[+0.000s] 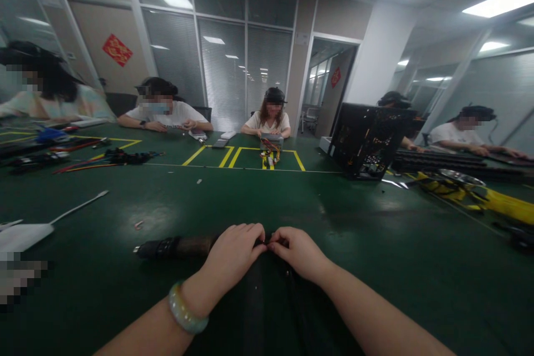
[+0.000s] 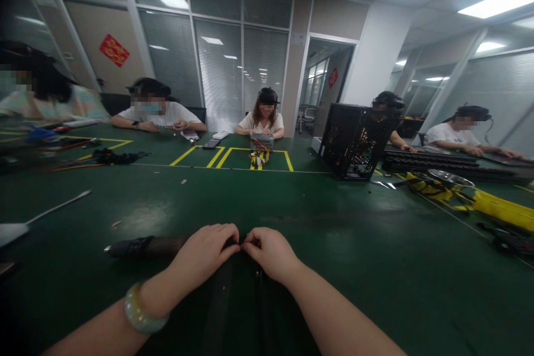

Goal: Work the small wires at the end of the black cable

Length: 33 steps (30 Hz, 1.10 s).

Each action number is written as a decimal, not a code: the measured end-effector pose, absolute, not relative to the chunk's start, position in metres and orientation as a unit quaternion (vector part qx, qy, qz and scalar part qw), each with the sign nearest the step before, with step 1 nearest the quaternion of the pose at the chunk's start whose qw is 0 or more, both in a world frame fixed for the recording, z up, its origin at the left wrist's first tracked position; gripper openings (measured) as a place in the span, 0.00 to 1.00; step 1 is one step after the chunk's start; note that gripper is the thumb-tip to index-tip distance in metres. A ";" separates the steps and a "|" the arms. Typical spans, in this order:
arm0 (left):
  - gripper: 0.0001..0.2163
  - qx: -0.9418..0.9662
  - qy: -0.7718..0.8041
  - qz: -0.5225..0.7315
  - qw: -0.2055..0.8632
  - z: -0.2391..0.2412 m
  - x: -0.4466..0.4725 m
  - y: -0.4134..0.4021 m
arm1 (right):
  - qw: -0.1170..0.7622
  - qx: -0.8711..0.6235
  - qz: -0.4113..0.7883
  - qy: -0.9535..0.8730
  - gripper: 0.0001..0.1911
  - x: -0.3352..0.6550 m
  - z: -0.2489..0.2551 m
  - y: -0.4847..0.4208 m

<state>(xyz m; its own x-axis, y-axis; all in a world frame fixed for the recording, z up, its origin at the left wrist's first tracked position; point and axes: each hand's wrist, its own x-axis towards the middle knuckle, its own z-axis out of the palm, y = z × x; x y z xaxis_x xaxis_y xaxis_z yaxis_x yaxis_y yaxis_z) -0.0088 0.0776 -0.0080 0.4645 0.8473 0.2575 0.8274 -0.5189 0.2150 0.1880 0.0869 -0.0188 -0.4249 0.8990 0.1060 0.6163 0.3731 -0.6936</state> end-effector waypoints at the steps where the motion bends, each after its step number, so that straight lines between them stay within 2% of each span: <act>1: 0.04 0.858 0.484 0.166 0.030 -0.008 -0.010 0.078 | 0.244 -0.478 0.297 -0.790 0.06 0.189 -0.019 0.087; 8: 0.04 0.876 0.452 0.164 0.042 -0.006 -0.015 0.078 | 0.268 -0.459 0.332 -0.779 0.05 0.194 -0.022 0.085; 21: 0.01 0.879 0.440 0.176 0.051 -0.007 -0.014 0.077 | 0.258 -0.470 0.335 -0.775 0.05 0.188 -0.018 0.082; 27: 0.05 0.868 0.456 0.187 0.062 -0.002 -0.014 0.074 | 0.272 -0.473 0.333 -0.769 0.05 0.190 -0.018 0.082; 33: 0.05 0.870 0.456 0.179 0.053 0.001 -0.014 0.071 | 0.274 -0.475 0.331 -0.768 0.05 0.192 -0.017 0.081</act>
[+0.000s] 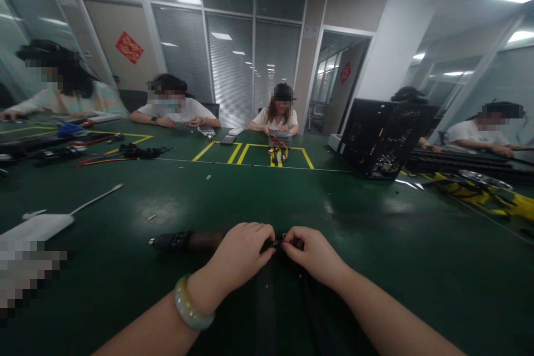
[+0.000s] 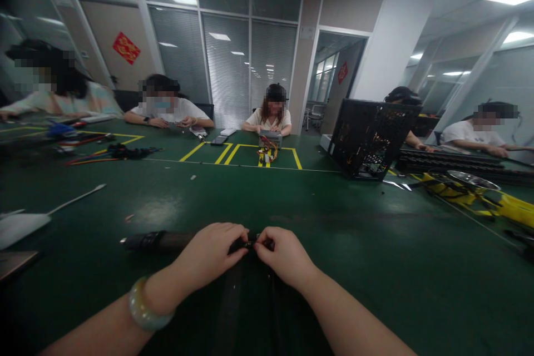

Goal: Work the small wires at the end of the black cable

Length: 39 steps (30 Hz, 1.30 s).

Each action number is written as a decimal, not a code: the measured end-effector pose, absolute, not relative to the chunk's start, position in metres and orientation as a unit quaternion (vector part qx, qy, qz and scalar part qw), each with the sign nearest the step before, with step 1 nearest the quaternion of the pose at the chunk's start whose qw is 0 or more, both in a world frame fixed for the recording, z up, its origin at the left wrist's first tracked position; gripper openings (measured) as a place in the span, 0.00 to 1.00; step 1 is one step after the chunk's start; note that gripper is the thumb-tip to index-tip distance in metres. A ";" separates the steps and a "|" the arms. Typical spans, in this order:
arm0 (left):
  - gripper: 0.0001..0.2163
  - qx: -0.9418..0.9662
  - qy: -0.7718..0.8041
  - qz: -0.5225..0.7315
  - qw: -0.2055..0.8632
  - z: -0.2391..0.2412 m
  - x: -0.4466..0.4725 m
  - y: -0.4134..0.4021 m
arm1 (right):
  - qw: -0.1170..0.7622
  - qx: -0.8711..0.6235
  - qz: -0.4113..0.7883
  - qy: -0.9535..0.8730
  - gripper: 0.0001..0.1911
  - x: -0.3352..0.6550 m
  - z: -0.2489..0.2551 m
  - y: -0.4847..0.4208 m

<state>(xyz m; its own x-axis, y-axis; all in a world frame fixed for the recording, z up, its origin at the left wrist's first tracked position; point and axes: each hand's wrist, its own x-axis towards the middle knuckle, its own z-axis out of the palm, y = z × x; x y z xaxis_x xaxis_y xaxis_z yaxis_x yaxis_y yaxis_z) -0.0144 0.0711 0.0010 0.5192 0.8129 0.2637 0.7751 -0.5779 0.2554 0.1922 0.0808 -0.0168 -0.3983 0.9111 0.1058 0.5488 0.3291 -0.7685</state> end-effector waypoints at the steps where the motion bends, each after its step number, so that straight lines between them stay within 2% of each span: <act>1: 0.05 0.870 0.456 0.180 0.049 0.001 -0.014 0.071 | 0.274 -0.475 0.333 -0.768 0.05 0.193 -0.017 0.081; 21: 0.03 0.870 0.442 0.214 0.047 -0.005 -0.013 0.072 | 0.284 -0.477 0.320 -0.768 0.03 0.193 -0.020 0.083; 30: 0.02 0.872 0.438 0.211 0.049 -0.005 -0.015 0.073 | 0.258 -0.463 0.290 -0.797 0.03 0.191 -0.017 0.080; 39: 0.05 0.887 0.412 0.203 0.056 -0.004 -0.014 0.075 | 0.251 -0.470 0.287 -0.796 0.05 0.190 -0.019 0.082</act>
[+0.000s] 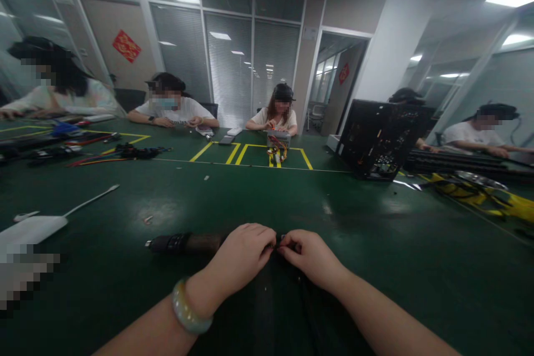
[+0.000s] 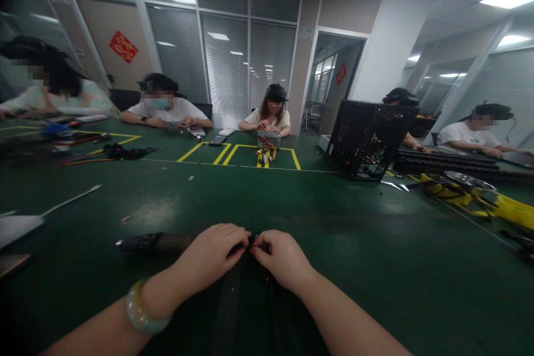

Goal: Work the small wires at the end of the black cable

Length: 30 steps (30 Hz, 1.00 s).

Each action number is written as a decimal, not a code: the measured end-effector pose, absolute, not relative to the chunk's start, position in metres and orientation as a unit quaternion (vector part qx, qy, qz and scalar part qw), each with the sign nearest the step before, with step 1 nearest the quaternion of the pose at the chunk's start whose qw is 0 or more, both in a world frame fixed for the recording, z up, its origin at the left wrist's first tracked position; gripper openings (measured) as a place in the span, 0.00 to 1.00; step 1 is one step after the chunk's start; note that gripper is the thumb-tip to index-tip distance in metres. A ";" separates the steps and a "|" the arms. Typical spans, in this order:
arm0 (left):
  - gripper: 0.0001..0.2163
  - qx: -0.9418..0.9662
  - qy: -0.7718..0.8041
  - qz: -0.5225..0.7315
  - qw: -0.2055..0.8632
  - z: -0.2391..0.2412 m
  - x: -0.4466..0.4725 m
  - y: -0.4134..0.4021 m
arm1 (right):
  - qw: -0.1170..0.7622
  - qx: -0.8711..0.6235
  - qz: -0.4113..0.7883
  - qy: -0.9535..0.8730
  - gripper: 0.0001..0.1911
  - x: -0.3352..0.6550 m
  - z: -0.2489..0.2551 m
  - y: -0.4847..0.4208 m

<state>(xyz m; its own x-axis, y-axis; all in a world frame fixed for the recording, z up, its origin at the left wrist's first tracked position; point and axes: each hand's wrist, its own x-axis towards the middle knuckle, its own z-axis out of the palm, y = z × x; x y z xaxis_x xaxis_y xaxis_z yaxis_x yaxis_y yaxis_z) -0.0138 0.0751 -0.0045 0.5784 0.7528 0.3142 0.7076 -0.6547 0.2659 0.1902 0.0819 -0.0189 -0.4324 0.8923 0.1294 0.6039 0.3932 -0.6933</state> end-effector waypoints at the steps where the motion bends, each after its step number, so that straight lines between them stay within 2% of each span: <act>1: 0.06 0.887 0.410 0.205 0.055 -0.004 -0.014 0.075 | 0.252 -0.469 0.288 -0.796 0.05 0.190 -0.019 0.082; 30: 0.03 0.886 0.412 0.205 0.062 -0.003 -0.014 0.074 | 0.255 -0.456 0.296 -0.799 0.04 0.191 -0.014 0.079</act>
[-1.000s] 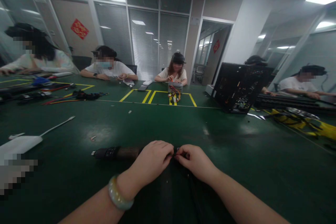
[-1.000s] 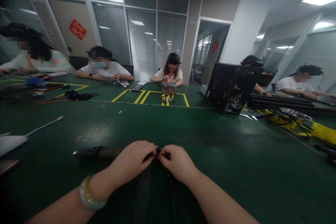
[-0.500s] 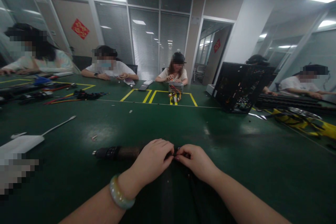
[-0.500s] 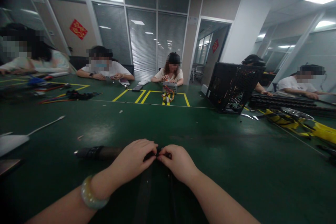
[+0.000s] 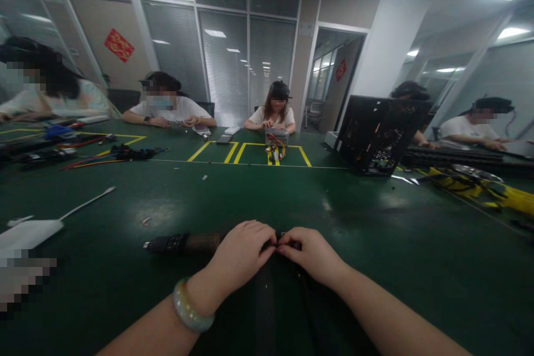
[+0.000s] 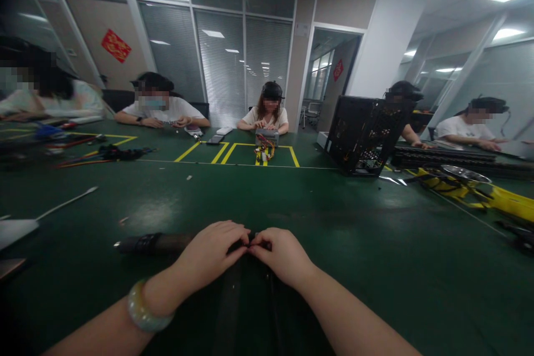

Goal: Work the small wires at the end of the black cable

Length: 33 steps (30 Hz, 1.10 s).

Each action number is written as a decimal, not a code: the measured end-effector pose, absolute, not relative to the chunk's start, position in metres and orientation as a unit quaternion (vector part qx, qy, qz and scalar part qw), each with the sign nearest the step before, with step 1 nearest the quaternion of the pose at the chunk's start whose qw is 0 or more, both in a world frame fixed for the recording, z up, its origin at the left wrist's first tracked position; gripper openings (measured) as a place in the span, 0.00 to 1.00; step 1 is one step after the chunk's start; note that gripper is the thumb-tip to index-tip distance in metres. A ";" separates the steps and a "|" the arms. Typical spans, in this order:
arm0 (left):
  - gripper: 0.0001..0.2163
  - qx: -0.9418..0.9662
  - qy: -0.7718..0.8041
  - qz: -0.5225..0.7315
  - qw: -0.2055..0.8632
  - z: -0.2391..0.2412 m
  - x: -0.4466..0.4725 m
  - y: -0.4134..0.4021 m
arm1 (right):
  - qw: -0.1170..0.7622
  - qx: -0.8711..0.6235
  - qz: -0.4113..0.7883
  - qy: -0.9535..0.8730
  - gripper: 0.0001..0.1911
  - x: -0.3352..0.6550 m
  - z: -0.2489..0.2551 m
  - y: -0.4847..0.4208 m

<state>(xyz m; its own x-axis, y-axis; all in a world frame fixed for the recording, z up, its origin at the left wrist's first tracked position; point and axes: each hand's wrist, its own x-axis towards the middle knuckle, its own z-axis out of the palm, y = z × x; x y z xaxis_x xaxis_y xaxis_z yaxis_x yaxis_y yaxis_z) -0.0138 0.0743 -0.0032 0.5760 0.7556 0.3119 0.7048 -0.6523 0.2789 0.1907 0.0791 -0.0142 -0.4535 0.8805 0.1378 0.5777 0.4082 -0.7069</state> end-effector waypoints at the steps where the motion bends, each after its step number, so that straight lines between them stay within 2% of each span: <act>1: 0.03 0.885 0.413 0.205 0.061 -0.003 -0.014 0.074 | 0.252 -0.459 0.298 -0.798 0.04 0.191 -0.014 0.079; 8: 0.02 0.880 0.421 0.210 0.059 -0.004 -0.014 0.075 | 0.227 -0.483 0.270 -0.801 0.04 0.190 -0.009 0.076; 15: 0.02 0.880 0.427 0.204 0.052 -0.005 -0.014 0.075 | 0.241 -0.474 0.327 -0.781 0.06 0.191 -0.012 0.078; 22: 0.07 0.877 0.430 0.212 0.039 -0.006 -0.015 0.075 | 0.253 -0.478 0.331 -0.773 0.05 0.190 -0.018 0.080; 28: 0.06 0.874 0.433 0.219 0.032 -0.003 -0.014 0.072 | 0.259 -0.477 0.323 -0.776 0.04 0.190 -0.017 0.080; 33: 0.09 0.866 0.441 0.235 0.014 -0.003 -0.014 0.072 | 0.252 -0.483 0.319 -0.775 0.04 0.191 -0.018 0.080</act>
